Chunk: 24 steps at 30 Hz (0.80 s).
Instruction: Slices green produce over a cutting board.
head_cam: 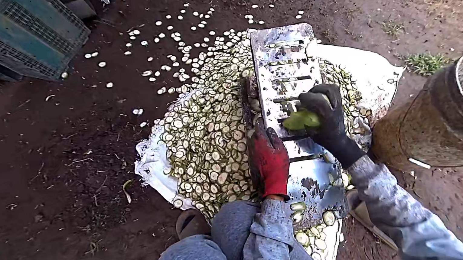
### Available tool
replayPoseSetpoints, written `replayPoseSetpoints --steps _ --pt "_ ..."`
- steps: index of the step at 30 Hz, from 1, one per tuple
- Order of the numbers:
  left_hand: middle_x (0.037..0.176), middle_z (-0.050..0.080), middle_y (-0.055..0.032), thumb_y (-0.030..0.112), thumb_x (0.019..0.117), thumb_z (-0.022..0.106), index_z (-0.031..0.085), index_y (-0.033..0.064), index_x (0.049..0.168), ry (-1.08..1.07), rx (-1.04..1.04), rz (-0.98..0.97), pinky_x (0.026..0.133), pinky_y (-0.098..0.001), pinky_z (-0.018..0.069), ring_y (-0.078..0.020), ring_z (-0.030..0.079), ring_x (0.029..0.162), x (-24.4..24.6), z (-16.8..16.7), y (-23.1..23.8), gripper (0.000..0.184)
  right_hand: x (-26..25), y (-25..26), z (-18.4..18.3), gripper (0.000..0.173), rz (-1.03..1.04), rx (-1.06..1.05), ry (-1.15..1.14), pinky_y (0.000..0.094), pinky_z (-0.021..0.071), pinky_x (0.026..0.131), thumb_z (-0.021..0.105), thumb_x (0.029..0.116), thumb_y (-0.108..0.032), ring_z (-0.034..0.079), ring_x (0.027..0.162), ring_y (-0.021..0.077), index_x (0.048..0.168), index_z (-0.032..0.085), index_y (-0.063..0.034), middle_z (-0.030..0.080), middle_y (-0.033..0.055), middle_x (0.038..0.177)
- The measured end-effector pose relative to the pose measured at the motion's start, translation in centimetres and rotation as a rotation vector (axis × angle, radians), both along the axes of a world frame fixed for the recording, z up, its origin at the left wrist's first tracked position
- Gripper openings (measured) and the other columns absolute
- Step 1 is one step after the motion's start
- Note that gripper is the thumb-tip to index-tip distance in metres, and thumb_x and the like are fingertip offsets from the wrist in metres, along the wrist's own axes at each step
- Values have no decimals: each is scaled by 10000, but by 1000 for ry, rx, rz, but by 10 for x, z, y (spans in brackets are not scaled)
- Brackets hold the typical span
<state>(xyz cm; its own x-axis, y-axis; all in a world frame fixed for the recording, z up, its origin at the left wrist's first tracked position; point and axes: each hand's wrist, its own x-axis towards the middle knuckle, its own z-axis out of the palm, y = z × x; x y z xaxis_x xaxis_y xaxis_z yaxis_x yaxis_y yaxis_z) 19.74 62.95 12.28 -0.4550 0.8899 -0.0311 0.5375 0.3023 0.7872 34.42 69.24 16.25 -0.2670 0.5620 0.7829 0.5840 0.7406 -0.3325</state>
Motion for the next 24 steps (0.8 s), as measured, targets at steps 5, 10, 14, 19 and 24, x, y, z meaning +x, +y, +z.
replayPoseSetpoints --steps 5,10,14,19,24 --pt "1388 617 -182 250 1094 436 448 163 1557 -137 52 31 1066 -539 469 -336 606 1259 0 5 2 470 30 -103 -26 309 -47 -9 -46 327 434 1087 700 924 -315 543 1225 165 1202 574 -270 574 19 1181" --pt "1376 627 -154 288 1101 408 457 184 1547 -76 38 11 1056 -539 481 -320 615 1248 -4 -1 4 460 -9 67 -1 401 -51 106 -107 507 486 922 776 770 -137 608 1055 406 1168 724 -140 650 221 1079" --pt "1355 629 -183 279 1108 404 455 157 1545 -99 25 10 1048 -541 483 -339 618 1234 -5 5 1 457 -22 75 11 526 -76 28 -114 552 484 961 767 697 -74 591 1131 433 1217 713 -130 636 239 1159" --pt "1341 638 -185 257 1091 435 481 152 1526 -117 46 22 1015 -548 504 -341 636 1201 -2 5 1 450 21 -108 -32 326 -122 6 -106 367 451 1050 716 930 -416 563 1189 202 1189 599 -258 596 47 1160" --pt "1395 601 -211 287 1094 445 426 132 1560 -41 -8 14 1051 -550 484 -370 611 1252 2 9 0 492 0 10 -18 364 -99 116 -132 499 468 939 814 793 -251 603 1052 371 1123 712 -135 649 187 1068"
